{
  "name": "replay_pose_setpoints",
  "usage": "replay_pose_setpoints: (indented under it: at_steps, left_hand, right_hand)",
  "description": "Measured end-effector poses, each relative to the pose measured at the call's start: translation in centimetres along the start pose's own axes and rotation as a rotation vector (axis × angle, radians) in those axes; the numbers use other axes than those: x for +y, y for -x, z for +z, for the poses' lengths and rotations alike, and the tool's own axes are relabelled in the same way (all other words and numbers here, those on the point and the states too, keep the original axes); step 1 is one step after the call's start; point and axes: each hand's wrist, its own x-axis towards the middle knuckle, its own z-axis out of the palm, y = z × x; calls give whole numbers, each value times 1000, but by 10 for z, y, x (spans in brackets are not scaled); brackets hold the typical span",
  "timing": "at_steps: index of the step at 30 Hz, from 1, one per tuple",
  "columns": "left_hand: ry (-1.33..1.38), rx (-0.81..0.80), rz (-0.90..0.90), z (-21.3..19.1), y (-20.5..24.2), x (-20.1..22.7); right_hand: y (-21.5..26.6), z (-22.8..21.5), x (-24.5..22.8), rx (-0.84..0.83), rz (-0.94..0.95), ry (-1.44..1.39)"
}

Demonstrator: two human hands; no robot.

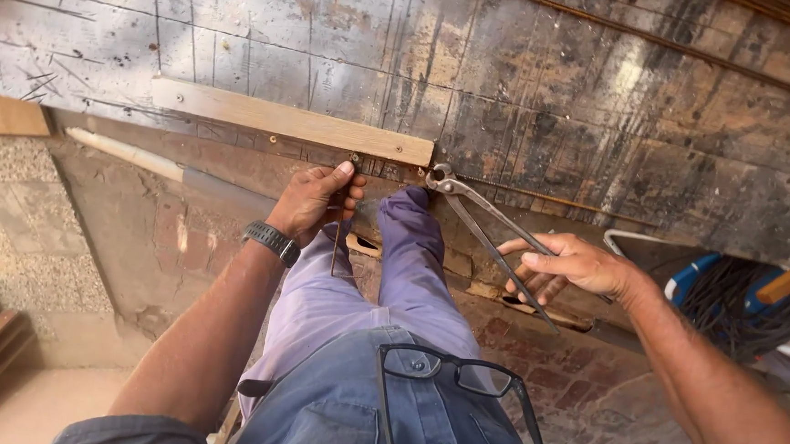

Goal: The person bends a rectangular metal wire frame using a pair of metal tongs on a wooden workbench. They repeatedly position the wire frame against a wooden guide, grip it with the tongs, and bend it into shape. The person also moves a stack of similar wire frames aside to clear the workspace.

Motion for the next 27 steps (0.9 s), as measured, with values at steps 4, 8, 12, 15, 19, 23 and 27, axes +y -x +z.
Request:
replay_pose_setpoints:
  at_steps: [4, 8, 12, 15, 19, 23, 27]
  left_hand:
    - [14, 12, 10, 2, 4, 2]
    - [7, 17, 8, 3, 6, 4]
    - [0, 18, 5, 1, 1, -1]
    - [18, 26, 9, 3, 3, 1]
    - [9, 34, 12, 6, 5, 3]
    - [7, 32, 8, 5, 4, 1]
    - [-3, 29, 13, 6, 8, 3]
  right_hand:
    - [-8, -23, 2, -8, 24, 38]
    - [-8, -38, 0, -99, 128, 107]
    - [-2, -49, 6, -92, 228, 84]
    - [-11, -56, 17, -68, 260, 11]
    - [-29, -56, 39, -116, 276, 59]
    - [-45, -53, 68, -87, 227, 72]
    - [-48, -28, 88, -51, 212, 2]
